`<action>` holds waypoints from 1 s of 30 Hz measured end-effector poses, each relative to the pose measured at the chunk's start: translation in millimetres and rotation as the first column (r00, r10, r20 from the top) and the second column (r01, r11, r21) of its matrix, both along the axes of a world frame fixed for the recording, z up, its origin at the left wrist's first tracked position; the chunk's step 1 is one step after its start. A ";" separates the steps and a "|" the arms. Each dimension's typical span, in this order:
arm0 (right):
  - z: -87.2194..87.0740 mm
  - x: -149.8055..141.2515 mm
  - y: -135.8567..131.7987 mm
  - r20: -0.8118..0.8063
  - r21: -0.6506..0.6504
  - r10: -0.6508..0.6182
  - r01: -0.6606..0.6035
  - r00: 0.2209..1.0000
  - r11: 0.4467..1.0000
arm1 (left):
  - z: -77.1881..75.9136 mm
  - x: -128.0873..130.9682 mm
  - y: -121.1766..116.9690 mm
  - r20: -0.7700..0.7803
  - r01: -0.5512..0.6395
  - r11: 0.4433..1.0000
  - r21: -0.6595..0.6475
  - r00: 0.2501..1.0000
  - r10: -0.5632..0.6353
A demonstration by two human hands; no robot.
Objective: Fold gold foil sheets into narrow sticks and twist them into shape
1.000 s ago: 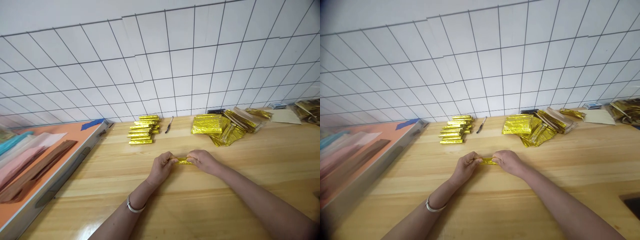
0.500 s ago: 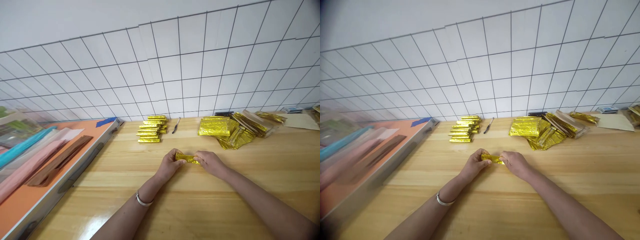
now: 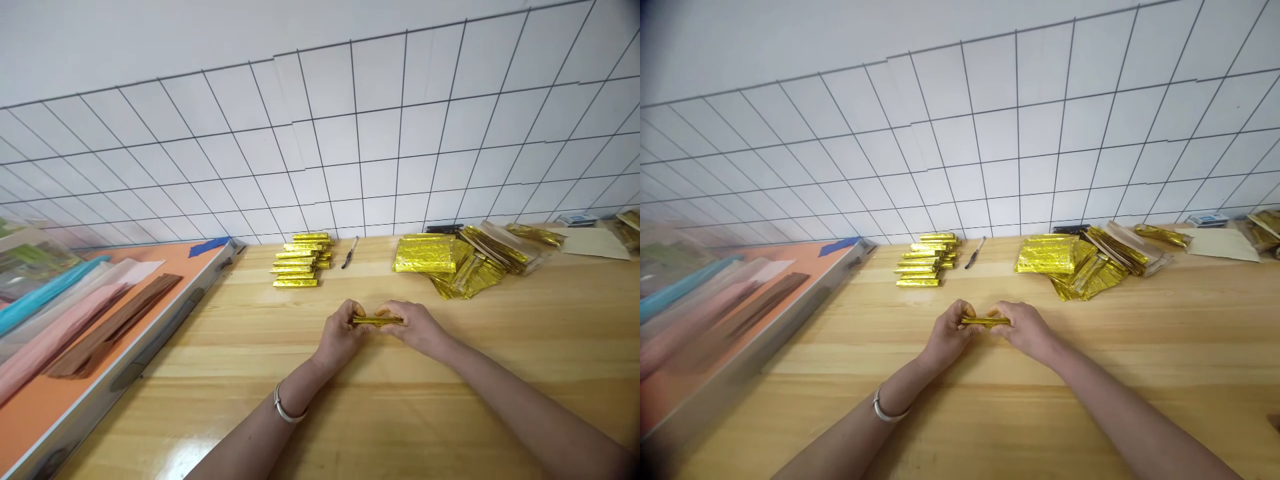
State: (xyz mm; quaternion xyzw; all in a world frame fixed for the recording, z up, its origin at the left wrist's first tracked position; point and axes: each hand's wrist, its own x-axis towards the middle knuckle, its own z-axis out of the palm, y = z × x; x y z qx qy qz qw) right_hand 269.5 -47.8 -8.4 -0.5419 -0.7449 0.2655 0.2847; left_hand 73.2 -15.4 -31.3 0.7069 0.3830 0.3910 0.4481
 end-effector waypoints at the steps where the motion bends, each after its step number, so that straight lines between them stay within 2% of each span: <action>1: 0.1 2.3 1.0 -0.020 -0.005 0.003 -0.003 1.000 1.000 | -0.6 -2.2 2.2 0.018 -0.007 1.000 -0.013 1.000 0.007; 5: -0.1 11.7 5.0 -0.071 -0.010 0.023 -0.023 0.997 1.000 | 0.3 -8.8 8.7 0.093 0.071 0.995 -0.077 0.994 -0.064; 8: -1.8 16.3 7.6 -0.098 -0.021 0.030 -0.032 0.995 0.999 | 3.5 -12.8 10.8 0.066 0.144 0.988 -0.051 0.988 -0.140; 15: -2.5 22.2 10.7 -0.099 -0.021 0.048 -0.051 0.994 0.998 | 2.2 -21.8 18.8 0.076 0.094 0.996 0.000 0.993 -0.094; 23: -6.9 20.7 9.2 0.036 0.133 -0.054 0.049 0.998 0.990 | 0.4 -19.4 19.1 -0.017 0.046 0.997 0.061 0.999 -0.045; 30: -20.4 23.7 15.3 0.218 0.305 -0.068 -0.002 0.974 0.952 | -5.4 -17.0 20.4 -0.140 0.045 0.973 0.226 0.990 -0.013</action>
